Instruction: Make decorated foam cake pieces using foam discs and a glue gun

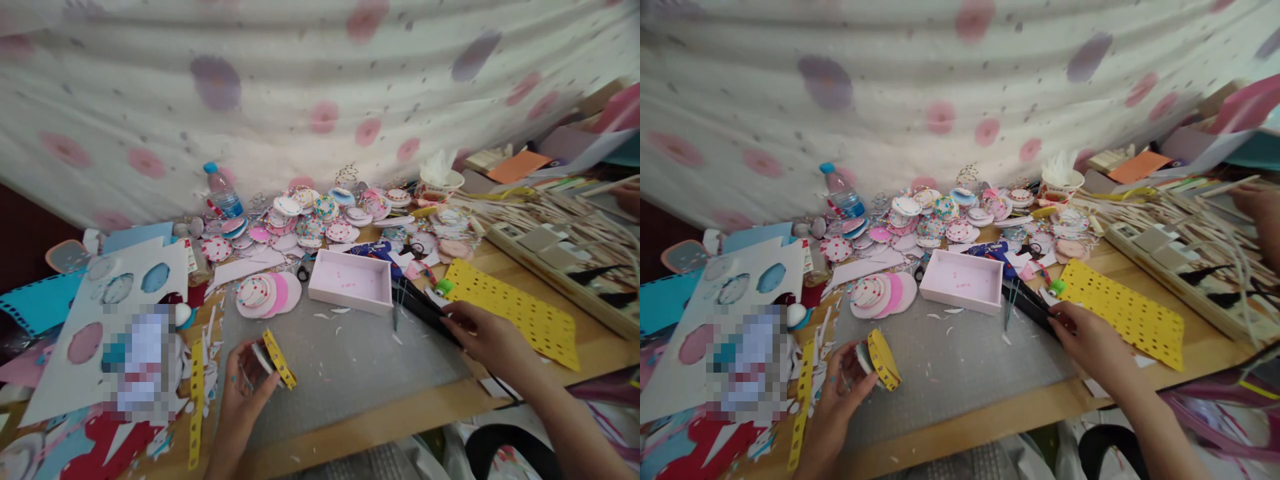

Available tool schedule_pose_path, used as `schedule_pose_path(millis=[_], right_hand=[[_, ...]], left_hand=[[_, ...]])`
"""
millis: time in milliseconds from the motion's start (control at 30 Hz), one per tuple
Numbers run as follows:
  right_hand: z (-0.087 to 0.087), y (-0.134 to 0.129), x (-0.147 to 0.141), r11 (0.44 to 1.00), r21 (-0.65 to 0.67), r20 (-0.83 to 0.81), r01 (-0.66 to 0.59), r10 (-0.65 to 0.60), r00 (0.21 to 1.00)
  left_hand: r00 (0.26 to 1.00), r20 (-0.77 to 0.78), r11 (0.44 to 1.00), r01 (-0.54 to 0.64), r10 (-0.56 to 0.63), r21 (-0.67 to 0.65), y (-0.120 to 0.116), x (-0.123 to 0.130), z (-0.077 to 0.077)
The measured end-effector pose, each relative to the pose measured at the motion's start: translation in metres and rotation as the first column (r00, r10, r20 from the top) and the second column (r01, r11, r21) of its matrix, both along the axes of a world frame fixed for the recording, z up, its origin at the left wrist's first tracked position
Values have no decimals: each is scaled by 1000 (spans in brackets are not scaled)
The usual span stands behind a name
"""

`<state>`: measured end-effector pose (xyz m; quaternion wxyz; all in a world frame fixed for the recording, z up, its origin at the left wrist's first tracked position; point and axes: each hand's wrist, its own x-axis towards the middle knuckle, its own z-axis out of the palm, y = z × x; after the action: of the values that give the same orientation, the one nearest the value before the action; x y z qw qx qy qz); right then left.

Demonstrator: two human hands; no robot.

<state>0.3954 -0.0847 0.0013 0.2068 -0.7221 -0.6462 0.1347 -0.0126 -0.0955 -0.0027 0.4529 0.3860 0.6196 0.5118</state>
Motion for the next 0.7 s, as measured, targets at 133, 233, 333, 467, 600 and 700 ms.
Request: schedule_pose_path(millis=[133, 233, 333, 467, 600, 700], right_hand=[[10, 3, -29, 981, -99, -110, -164, 153, 982], [10, 8, -40, 973, -38, -63, -228, 226, 972], [-2, 15, -30, 979, 93, 69, -179, 173, 982], [-22, 22, -10, 982, 92, 250, -167, 140, 958], [-22, 27, -5, 986, 82, 331, -143, 108, 937], [-9, 26, 2, 996, 81, 307, -43, 17, 952]], left_hand=[[999, 15, 999, -33, 33, 43, -1, 7, 1], [999, 14, 998, -46, 45, 37, -2, 9, 1], [999, 22, 999, -48, 47, 27, -3, 8, 3], [998, 43, 999, -39, 38, 26, -2, 9, 6], [998, 43, 999, -36, 35, 34, -2, 8, 3], [999, 28, 999, -44, 44, 25, -2, 4, -1]])
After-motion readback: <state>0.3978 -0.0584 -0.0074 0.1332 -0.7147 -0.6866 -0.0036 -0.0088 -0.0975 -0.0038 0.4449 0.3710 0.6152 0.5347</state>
